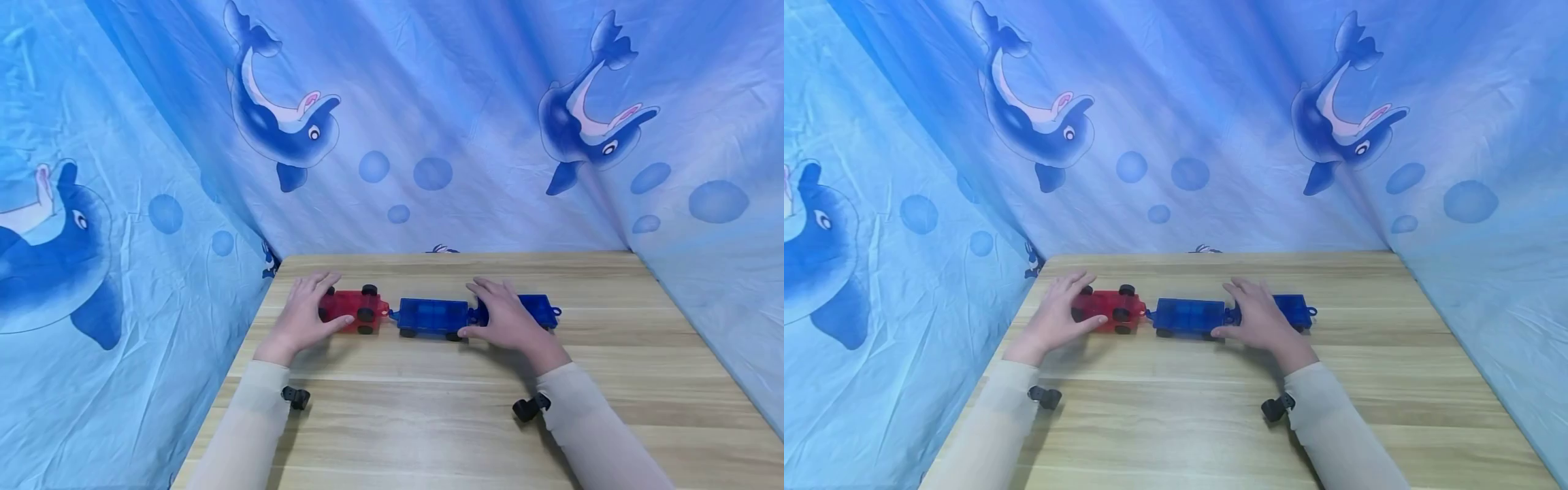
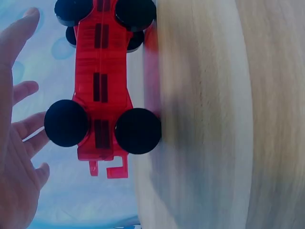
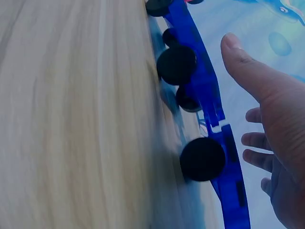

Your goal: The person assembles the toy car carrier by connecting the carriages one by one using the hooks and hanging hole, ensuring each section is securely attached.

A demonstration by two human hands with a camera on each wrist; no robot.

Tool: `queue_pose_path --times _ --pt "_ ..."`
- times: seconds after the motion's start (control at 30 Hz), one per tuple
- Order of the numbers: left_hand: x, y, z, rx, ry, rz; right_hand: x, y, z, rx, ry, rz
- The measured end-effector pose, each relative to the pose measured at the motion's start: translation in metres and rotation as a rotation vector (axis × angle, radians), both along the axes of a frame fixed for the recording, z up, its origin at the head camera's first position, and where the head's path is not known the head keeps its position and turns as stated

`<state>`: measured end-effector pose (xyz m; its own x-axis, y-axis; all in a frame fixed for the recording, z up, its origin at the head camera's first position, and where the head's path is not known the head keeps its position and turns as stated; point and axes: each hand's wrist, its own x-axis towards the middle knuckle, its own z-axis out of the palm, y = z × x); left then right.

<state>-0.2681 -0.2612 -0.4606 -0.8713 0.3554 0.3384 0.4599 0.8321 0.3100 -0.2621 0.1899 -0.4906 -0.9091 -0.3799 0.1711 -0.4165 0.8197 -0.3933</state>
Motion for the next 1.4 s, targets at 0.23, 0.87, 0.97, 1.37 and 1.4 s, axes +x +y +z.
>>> queue_pose_path --times 0.23,0.87,0.97,1.37,1.4 --pt "-0.001 0.008 -0.003 -0.003 -0.009 -0.010 -0.003 -0.016 -0.004 0.001 -0.030 0.028" --pt "-0.006 0.033 -0.011 -0.160 -0.088 0.021 -0.002 -0.043 -0.008 0.097 -0.116 0.067" --pt "-0.007 0.033 -0.012 -0.184 -0.080 0.028 -0.002 -0.043 -0.008 0.108 -0.108 0.063" --pt "-0.008 0.032 -0.013 -0.172 -0.035 0.019 -0.001 -0.044 -0.007 0.105 -0.123 0.068" --pt "-0.008 0.032 -0.013 -0.170 -0.031 0.017 -0.001 -0.044 -0.007 0.105 -0.123 0.067"
